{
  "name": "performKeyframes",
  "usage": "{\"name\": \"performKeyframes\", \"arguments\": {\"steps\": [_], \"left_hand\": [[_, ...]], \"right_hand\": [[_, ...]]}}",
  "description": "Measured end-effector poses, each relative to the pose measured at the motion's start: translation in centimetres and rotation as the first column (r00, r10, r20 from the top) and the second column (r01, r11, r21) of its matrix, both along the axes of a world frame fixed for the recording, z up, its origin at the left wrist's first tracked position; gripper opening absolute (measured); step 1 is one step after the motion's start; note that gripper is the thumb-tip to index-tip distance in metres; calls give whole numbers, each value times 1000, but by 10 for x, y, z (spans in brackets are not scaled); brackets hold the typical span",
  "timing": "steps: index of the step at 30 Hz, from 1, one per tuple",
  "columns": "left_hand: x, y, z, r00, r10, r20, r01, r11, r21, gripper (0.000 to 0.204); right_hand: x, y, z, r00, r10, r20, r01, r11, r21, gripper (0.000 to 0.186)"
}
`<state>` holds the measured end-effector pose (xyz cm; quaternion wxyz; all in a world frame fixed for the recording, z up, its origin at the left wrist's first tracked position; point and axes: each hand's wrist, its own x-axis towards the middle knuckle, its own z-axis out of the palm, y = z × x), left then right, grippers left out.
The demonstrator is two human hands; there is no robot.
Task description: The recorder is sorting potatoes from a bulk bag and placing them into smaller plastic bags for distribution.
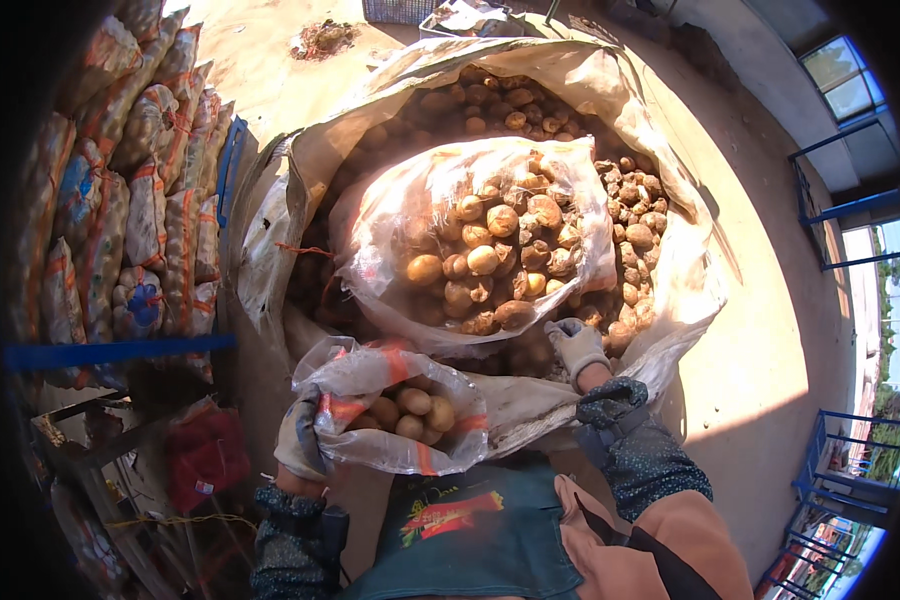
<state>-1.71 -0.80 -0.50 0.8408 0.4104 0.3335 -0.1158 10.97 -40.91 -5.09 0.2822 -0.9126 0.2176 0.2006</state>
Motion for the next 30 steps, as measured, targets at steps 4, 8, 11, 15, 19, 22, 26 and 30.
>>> {"name": "performKeyframes", "arguments": {"steps": [4,8,11,15,19,22,26,30], "left_hand": [[-5,3,-9,992,-112,51,89,939,333,40],[-4,-10,-2,999,-35,24,30,982,189,41],[3,-27,7,1000,-7,2,7,996,91,42],[14,-43,10,999,10,-49,-7,998,57,43],[18,-50,7,996,71,-57,-68,997,44,37],[19,-54,2,995,65,-77,-59,996,71,36],[21,-59,-1,990,91,-109,-75,988,138,36],[20,-55,3,996,-7,-84,20,989,148,36]], "right_hand": [[81,-34,-5,905,-210,371,154,973,174,42],[165,-59,-8,968,-114,223,190,915,-356,42],[191,-63,-5,986,37,165,28,927,-373,49],[210,-56,0,981,166,96,-109,893,-436,62],[236,-50,-3,972,231,-37,-217,826,-521,67],[252,-57,-7,884,447,-136,-441,704,-557,43],[252,-89,-6,906,423,-35,-368,742,-561,33],[237,-111,-15,949,315,8,-265,811,-522,31]]}}
